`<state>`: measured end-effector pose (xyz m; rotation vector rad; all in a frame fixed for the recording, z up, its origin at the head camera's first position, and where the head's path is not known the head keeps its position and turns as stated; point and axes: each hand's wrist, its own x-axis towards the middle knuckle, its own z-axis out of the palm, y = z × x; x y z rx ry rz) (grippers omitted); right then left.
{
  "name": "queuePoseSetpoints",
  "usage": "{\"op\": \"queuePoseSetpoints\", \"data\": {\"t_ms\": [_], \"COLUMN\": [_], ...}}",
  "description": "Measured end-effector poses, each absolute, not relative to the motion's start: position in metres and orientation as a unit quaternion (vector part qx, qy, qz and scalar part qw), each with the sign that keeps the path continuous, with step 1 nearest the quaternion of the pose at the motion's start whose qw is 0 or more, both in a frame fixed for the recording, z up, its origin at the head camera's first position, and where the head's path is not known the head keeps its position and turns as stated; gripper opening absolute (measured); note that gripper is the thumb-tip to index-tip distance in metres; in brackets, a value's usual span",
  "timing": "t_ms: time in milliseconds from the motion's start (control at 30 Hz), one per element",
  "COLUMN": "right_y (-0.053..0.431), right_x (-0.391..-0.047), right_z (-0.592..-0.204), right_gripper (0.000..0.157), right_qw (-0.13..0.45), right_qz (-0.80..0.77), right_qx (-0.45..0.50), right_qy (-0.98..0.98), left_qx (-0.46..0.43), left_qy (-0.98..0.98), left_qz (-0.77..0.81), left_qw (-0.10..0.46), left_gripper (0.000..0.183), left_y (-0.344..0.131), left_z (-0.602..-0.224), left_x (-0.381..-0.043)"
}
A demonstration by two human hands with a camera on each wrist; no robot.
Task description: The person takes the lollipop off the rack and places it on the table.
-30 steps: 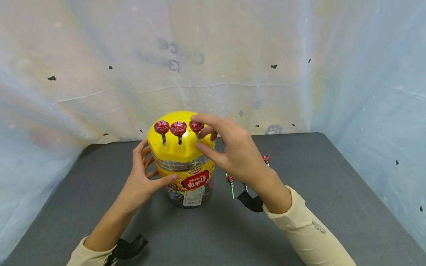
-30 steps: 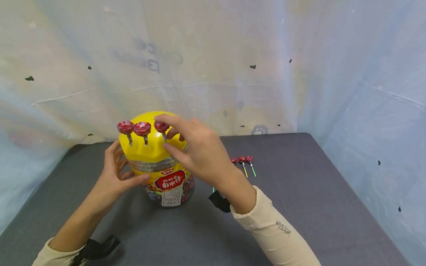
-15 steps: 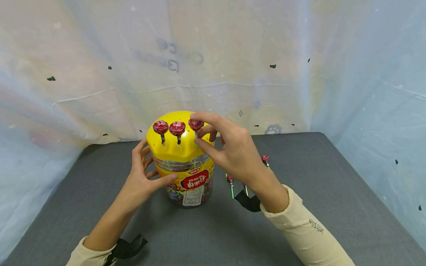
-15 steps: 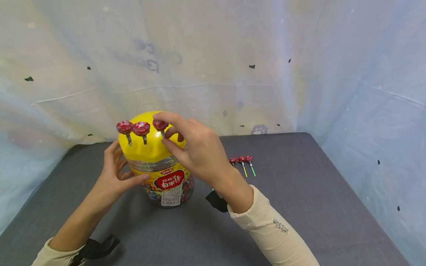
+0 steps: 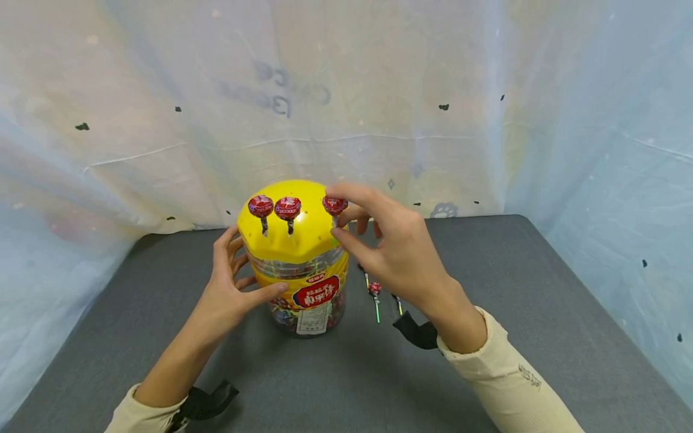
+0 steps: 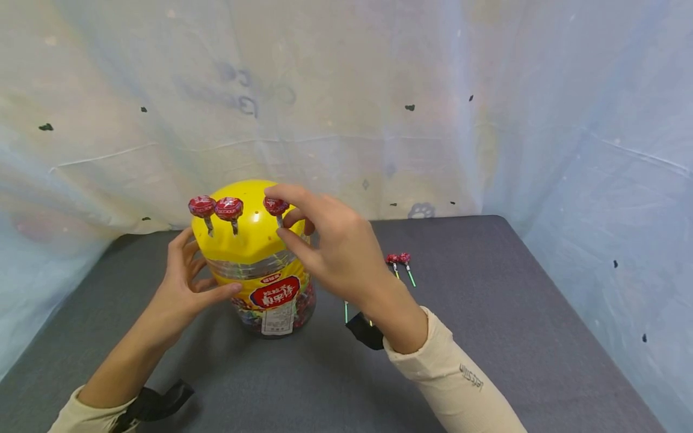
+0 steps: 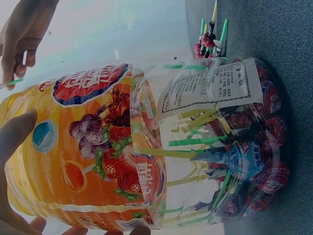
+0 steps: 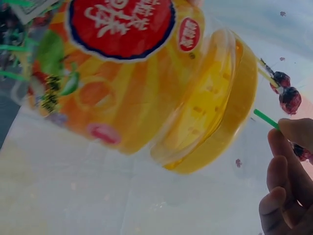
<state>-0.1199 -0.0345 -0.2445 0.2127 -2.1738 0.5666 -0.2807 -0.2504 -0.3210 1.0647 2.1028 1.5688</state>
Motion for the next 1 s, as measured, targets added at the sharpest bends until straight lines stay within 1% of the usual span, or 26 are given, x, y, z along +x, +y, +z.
{"op": "queuePoseSetpoints", "data": {"t_ms": [367, 600, 733, 1000], "right_y": [-0.009, 0.008, 0.022, 0.05], "right_x": [-0.097, -0.083, -0.075, -0.06], "right_z": [-0.277, -0.301, -0.313, -0.316], "right_gripper": [0.051, 0.053, 0.052, 0.051], "right_qw": [0.402, 0.36, 0.334, 0.279], "right_qz": [0.217, 0.197, 0.186, 0.21], "right_qx": [0.024, -0.025, -0.024, -0.031], "right_qy": [-0.889, -0.911, -0.924, -0.937], "left_qx": [0.373, 0.37, 0.371, 0.372], "left_qy": [0.734, 0.738, 0.737, 0.736], "left_qz": [0.546, 0.543, 0.543, 0.544], "left_qw": [0.155, 0.155, 0.153, 0.156], "left_gripper": [0.108, 0.109, 0.109, 0.108], "left_y": [-0.25, -0.252, -0.253, -0.252], "left_z": [-0.321, -0.32, -0.32, -0.321], "left_x": [-0.282, -0.281, -0.28, -0.28]}}
